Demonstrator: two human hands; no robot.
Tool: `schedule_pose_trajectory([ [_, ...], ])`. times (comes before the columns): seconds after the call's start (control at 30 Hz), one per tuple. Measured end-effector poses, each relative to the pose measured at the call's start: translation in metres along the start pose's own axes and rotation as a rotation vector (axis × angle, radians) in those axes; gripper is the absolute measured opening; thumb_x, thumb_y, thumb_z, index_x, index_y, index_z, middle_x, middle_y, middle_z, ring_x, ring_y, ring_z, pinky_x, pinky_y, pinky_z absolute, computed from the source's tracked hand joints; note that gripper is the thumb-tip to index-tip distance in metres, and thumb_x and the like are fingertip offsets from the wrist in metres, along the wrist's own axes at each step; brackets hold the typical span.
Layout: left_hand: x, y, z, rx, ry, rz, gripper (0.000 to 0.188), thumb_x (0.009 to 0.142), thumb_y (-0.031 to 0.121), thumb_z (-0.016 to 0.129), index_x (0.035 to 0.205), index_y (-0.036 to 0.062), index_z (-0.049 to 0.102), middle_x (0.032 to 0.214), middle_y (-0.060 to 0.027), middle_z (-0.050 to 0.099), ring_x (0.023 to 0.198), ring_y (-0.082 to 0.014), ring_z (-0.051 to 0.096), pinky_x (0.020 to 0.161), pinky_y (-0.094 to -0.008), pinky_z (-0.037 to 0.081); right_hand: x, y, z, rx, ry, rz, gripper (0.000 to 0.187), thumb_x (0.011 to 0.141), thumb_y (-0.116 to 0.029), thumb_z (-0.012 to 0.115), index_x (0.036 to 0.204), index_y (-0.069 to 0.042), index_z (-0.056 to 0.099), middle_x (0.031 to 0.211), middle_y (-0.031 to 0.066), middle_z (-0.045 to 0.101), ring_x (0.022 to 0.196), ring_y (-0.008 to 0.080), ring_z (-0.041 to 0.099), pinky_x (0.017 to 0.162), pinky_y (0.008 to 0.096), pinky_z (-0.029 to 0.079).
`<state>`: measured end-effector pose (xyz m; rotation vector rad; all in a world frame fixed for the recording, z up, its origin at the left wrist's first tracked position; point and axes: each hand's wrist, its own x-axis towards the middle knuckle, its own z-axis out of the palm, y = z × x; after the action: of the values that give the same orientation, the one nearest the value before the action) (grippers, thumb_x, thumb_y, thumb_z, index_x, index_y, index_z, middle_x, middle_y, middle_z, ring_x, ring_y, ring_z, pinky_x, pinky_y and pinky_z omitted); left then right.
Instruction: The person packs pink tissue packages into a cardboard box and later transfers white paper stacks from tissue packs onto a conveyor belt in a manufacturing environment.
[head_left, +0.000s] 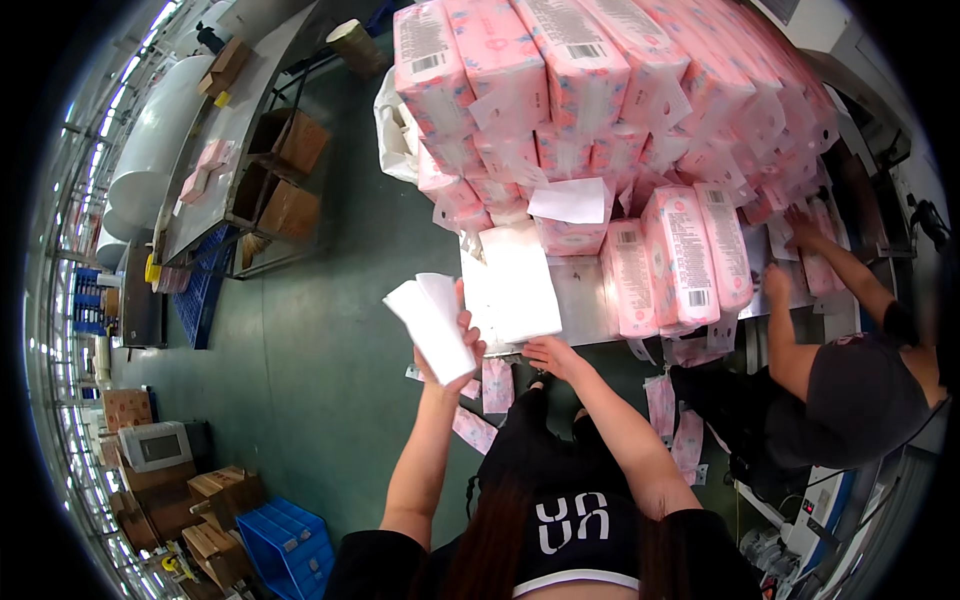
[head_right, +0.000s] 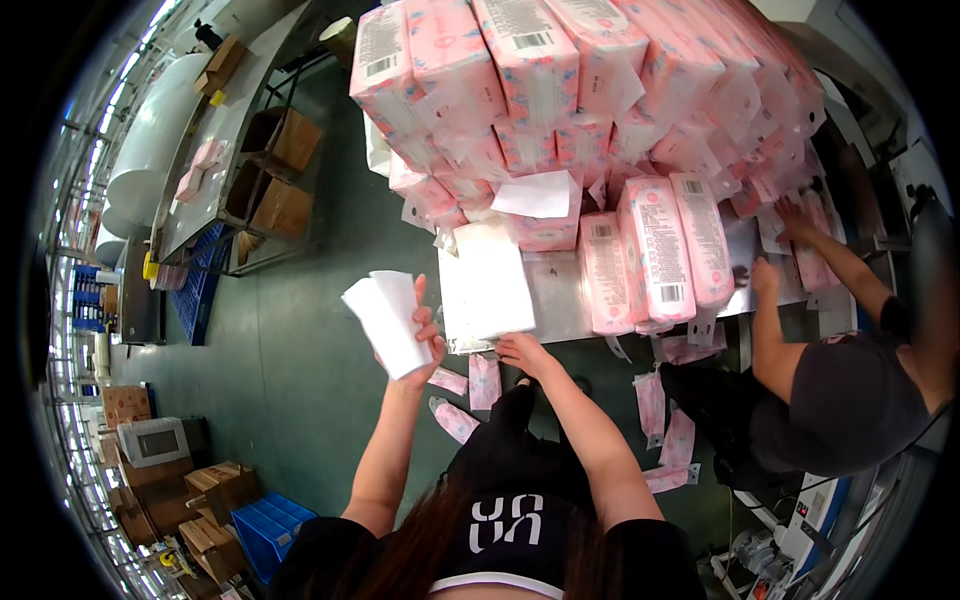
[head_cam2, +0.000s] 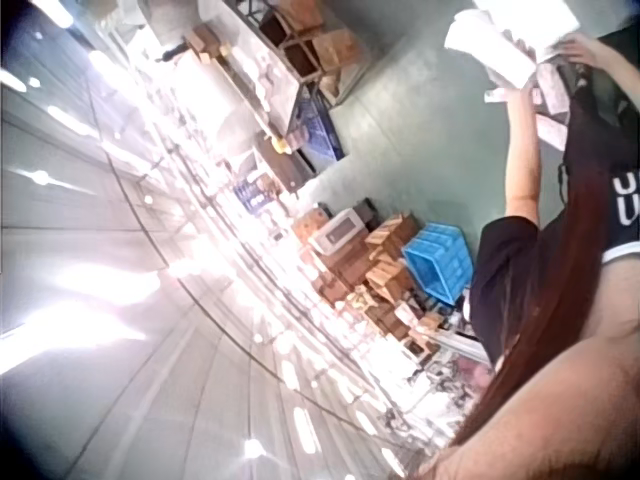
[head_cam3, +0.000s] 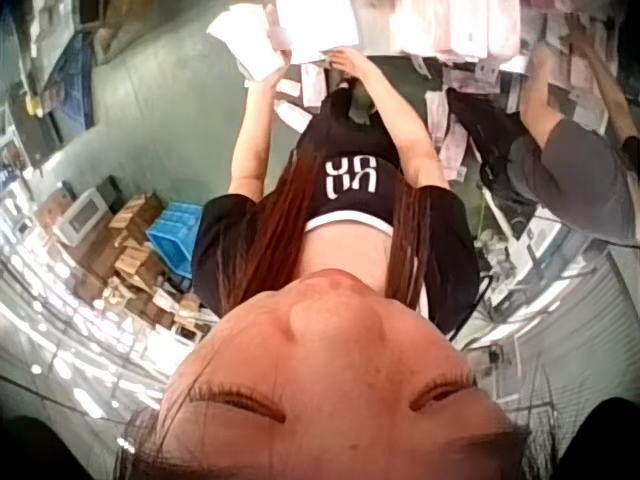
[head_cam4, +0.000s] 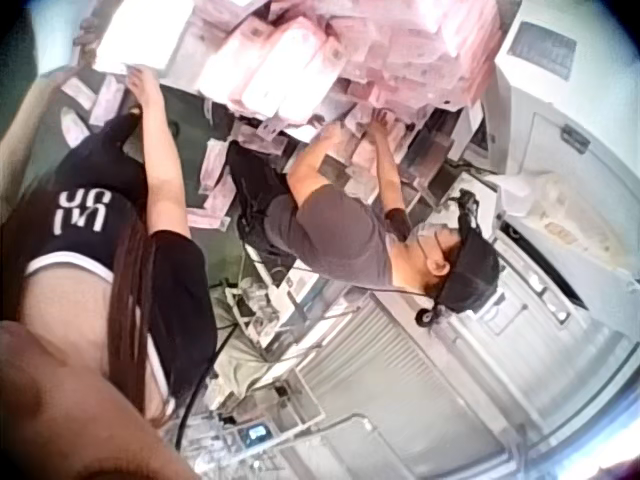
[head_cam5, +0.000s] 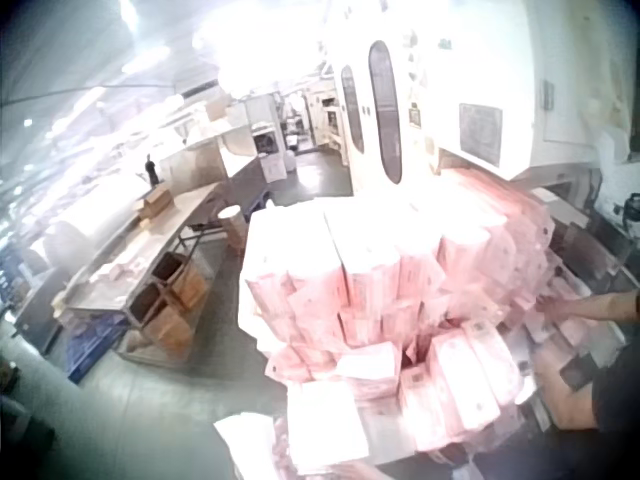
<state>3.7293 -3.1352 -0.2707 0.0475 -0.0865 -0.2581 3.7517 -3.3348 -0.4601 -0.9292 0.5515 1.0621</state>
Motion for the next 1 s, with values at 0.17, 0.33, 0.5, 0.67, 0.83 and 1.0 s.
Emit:
schedule_pose_trajectory([
  [0.17,-0.030,0.007,-0.061,1.727,0.488,0.021,0.063,0.082,0.023,0.074,0.133,0.0021,0.043,0.115,-0.0129,0.061,0.103,-0.0284,0.063,0.088,-0.0398,0.052,-0.006,-0.004,-0.015,-0.744,0.144,-0.190,0.035,0.091,-0.022,0.054,0.115,0.002,0.063,0.102,0.0086,0.066,0.092,0.0159,0.060,0.079,0.0308,0.046],
  [0.33,-0.037,-0.032,-0.095,2.493,-0.442,-0.478,0.046,0.075,0.021,0.072,0.116,0.0107,0.053,0.101,-0.0104,0.063,0.095,-0.0298,0.063,0.076,-0.0415,0.054,-0.009,-0.019,-0.030,-0.621,0.060,-0.189,0.041,0.096,-0.031,0.051,0.117,0.002,0.064,0.114,0.0091,0.065,0.106,0.0163,0.056,0.093,0.0314,0.042],
  [0.5,-0.007,-0.052,-0.139,2.667,-0.098,-0.190,0.048,0.069,0.013,0.072,0.114,0.0102,0.054,0.102,-0.0077,0.061,0.096,-0.0272,0.060,0.074,-0.0394,0.052,-0.012,0.014,-0.049,-0.455,0.875,-0.648,0.029,0.086,-0.007,0.050,0.109,0.001,0.064,0.095,0.0112,0.068,0.088,0.0305,0.066,0.077,0.0345,0.051],
  [0.67,0.006,-0.053,-0.116,2.569,-0.180,-0.014,0.058,0.069,0.018,0.076,0.121,0.0086,0.053,0.110,-0.0098,0.058,0.105,-0.0284,0.054,0.089,-0.0385,0.041,-0.021,0.040,-0.028,0.257,0.046,-0.031,0.046,0.068,0.012,0.048,0.112,0.000,0.055,0.109,0.0139,0.061,0.103,0.0292,0.059,0.092,0.0418,0.047],
  [0.83,0.099,0.017,-0.128,2.538,0.121,0.359,0.051,0.080,0.023,0.071,0.123,0.0041,0.050,0.116,-0.0182,0.055,0.106,-0.0377,0.050,0.093,-0.0422,0.039,-0.021,0.012,0.001,0.202,0.182,-0.108,0.032,0.074,0.005,0.052,0.106,0.004,0.056,0.099,0.0091,0.057,0.094,0.0206,0.058,0.090,0.0345,0.046],
  [1.0,0.169,0.082,-0.182,2.589,0.239,0.028,0.055,0.086,0.040,0.064,0.124,0.0011,0.050,0.119,-0.0222,0.058,0.109,-0.0425,0.055,0.094,-0.0461,0.043,-0.023,0.010,0.011,0.167,0.227,-0.118,0.022,0.083,-0.007,0.059,0.100,0.007,0.056,0.099,0.0138,0.060,0.097,0.0243,0.061,0.092,0.0368,0.049],
])
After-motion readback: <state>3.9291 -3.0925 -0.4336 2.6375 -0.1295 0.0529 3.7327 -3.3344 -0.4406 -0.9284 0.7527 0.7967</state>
